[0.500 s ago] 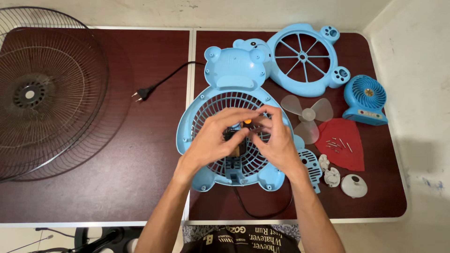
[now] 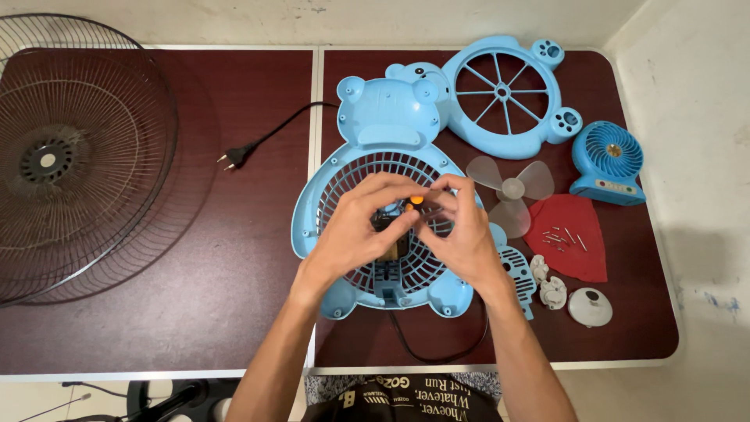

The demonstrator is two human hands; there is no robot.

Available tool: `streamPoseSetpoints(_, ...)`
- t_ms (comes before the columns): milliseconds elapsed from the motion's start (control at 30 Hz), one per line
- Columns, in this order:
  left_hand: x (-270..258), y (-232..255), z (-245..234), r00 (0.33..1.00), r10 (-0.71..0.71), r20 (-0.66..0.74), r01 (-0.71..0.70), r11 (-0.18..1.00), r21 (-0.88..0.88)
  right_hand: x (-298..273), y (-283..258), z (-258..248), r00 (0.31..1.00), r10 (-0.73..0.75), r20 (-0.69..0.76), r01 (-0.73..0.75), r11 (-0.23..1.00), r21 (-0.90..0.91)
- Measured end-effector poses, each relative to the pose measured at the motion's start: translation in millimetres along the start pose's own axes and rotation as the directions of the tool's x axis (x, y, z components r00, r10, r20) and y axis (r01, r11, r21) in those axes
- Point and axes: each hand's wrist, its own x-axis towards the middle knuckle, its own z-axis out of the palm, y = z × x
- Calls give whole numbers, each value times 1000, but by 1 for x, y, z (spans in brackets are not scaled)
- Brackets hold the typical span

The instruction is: The person uses a screwdriver to remove screws from the motor housing of a blue bear-shaped electric fan. They detach the motor assembly and place it on the table, then continue to remove additional screws from the fan base.

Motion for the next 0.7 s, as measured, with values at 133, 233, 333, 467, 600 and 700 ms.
streamPoseSetpoints(133, 1, -1, 3, 997, -73, -12, 73, 997, -16, 0, -4, -1, 998, 62, 1, -62, 998, -21)
streamPoseSetpoints(233, 3, -2, 6, 992, -127, -10, 127, 992, -13, 2, -7, 1, 999, 23, -27, -26, 995, -101)
streamPoseSetpoints(333, 3, -4, 5, 986, -165, 1, 165, 986, -38, 3, -11, 0, 999, 19, -38, -24, 990, -142)
streamPoseSetpoints(467, 1, -12, 0, 943, -324, 79, 323, 946, 31, 2, -17, -8, 1000, 22, 10, -22, 998, -62)
streamPoseSetpoints(600, -3, -24, 0, 951, -280, 132, 253, 949, 186, 3, -21, -8, 999, -35, 4, 35, 998, -56)
streamPoseSetpoints(700, -6, -34, 4, 937, -288, 200, 172, 875, 452, 2, -21, -6, 1000, 1, 3, -1, 998, -57)
